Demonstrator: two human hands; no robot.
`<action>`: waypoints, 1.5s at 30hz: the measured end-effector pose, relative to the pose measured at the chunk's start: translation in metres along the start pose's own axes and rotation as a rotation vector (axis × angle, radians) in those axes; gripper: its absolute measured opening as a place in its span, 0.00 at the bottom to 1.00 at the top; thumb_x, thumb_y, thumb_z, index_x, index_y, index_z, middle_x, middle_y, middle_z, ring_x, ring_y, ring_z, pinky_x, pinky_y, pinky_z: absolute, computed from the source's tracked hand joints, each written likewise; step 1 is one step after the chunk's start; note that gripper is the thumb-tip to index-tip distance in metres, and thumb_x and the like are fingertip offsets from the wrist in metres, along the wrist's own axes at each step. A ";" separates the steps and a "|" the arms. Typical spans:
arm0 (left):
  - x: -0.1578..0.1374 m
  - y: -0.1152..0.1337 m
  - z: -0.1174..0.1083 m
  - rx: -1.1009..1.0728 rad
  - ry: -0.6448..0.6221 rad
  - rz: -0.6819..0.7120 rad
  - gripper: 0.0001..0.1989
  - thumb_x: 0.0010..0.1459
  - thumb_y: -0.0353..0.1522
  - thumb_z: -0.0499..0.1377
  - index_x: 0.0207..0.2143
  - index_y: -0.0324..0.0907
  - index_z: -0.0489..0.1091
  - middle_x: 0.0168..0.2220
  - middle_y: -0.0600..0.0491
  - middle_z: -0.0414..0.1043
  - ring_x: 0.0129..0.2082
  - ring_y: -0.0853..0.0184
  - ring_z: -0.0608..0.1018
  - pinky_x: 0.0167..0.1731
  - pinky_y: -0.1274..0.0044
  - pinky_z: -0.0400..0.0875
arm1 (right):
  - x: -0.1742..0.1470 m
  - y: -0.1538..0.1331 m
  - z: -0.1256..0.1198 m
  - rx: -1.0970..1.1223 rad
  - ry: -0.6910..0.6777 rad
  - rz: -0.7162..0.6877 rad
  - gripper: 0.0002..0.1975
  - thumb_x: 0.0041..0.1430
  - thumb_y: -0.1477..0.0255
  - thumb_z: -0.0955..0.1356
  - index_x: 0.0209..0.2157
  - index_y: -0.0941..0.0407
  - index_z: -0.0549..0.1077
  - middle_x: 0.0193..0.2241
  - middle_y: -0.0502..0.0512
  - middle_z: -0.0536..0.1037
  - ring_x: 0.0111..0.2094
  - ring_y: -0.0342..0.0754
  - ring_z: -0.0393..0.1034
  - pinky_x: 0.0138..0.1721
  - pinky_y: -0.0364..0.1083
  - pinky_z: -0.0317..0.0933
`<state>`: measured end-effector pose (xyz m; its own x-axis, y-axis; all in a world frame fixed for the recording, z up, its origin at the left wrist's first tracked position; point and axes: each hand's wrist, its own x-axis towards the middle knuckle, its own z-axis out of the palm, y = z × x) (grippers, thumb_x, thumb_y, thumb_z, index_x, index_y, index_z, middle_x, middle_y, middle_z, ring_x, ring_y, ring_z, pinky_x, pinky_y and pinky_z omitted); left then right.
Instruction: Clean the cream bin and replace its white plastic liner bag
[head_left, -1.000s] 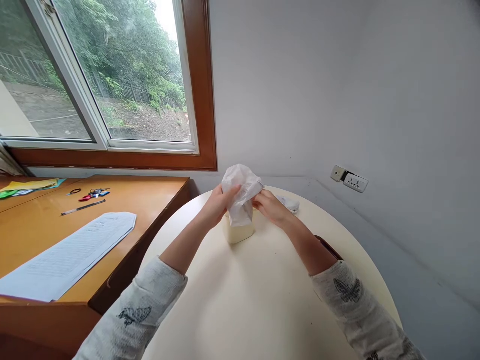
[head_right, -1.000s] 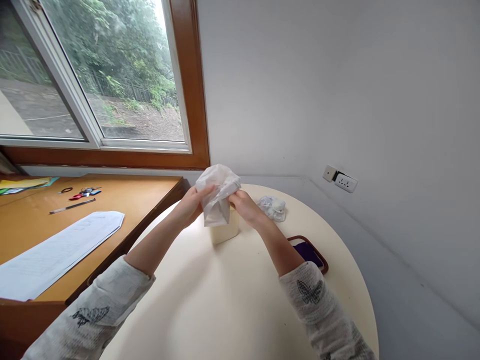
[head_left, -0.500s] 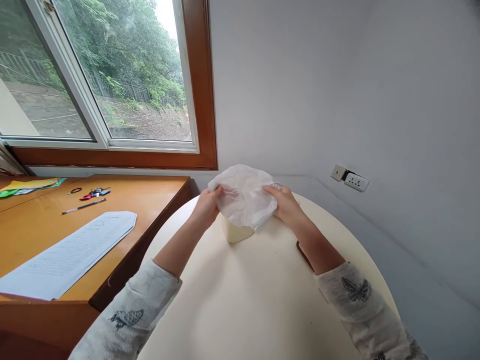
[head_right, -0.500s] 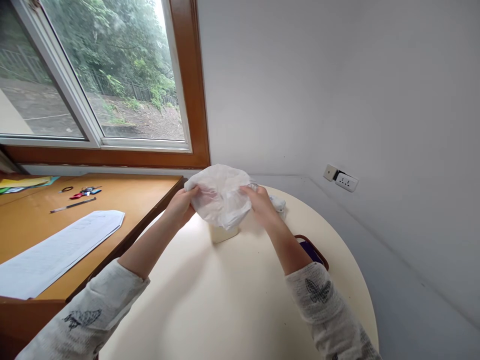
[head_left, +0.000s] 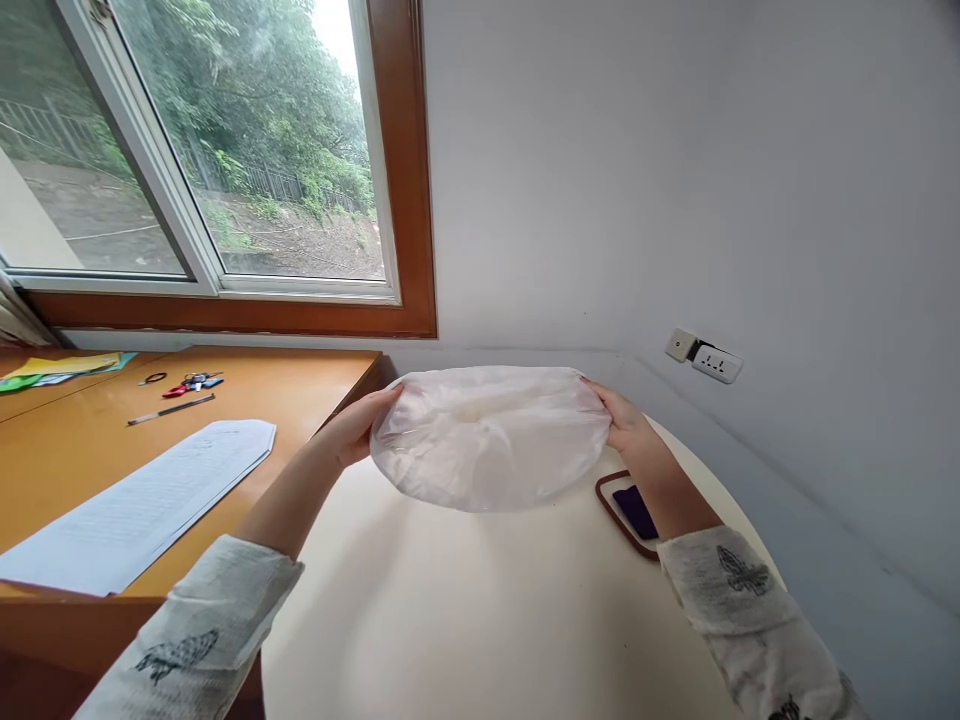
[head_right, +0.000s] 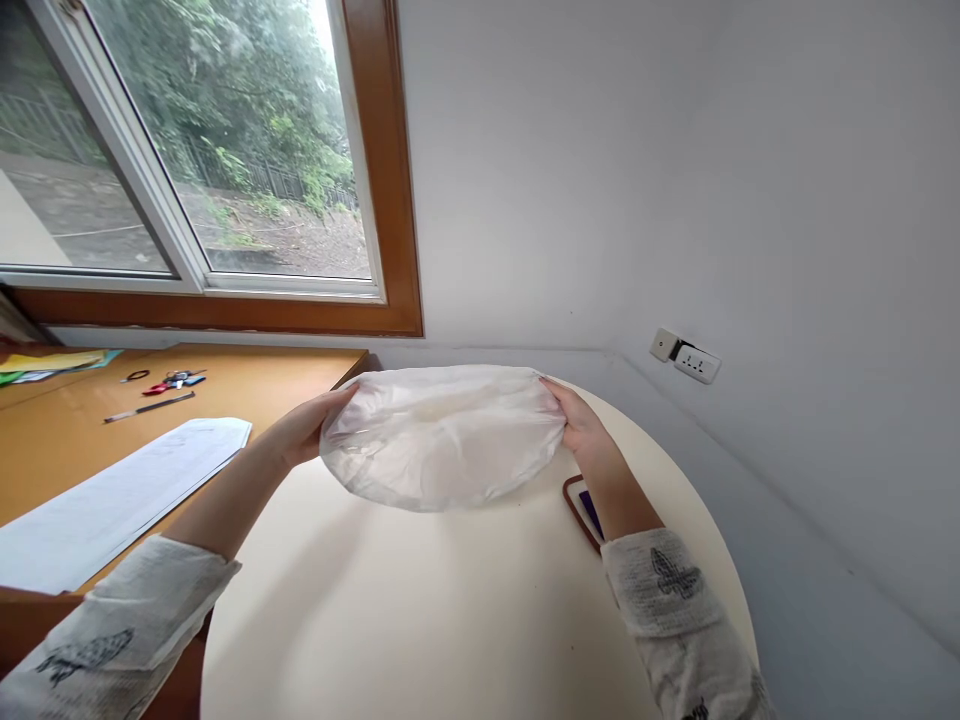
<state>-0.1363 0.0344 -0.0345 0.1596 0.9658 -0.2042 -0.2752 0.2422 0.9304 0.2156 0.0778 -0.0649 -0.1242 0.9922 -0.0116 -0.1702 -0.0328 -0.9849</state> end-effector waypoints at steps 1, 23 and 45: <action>-0.001 0.002 -0.007 0.034 -0.019 -0.024 0.12 0.51 0.36 0.60 0.37 0.38 0.72 0.30 0.47 0.74 0.27 0.63 0.76 0.25 0.76 0.73 | 0.000 0.000 -0.006 0.002 0.006 0.000 0.10 0.48 0.64 0.66 0.30 0.55 0.71 0.25 0.53 0.76 0.31 0.49 0.71 0.33 0.45 0.64; 0.108 -0.042 -0.003 0.045 0.225 -0.016 0.14 0.50 0.38 0.61 0.33 0.36 0.69 0.22 0.54 0.70 0.22 0.68 0.73 0.22 0.77 0.70 | 0.094 0.076 0.027 -0.582 0.183 0.129 0.13 0.59 0.66 0.63 0.40 0.61 0.68 0.36 0.53 0.72 0.33 0.43 0.69 0.34 0.46 0.66; 0.082 -0.068 -0.059 0.855 0.434 0.100 0.31 0.37 0.35 0.64 0.47 0.43 0.64 0.44 0.41 0.68 0.43 0.52 0.71 0.36 0.71 0.65 | 0.058 0.121 0.011 -1.135 0.199 -0.167 0.14 0.53 0.73 0.64 0.42 0.59 0.70 0.38 0.62 0.74 0.41 0.53 0.69 0.40 0.47 0.59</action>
<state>-0.1608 0.1024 -0.1326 -0.2389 0.9699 -0.0474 0.5422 0.1737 0.8221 0.1771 0.1302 -0.1828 -0.0098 0.9787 0.2049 0.8154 0.1264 -0.5649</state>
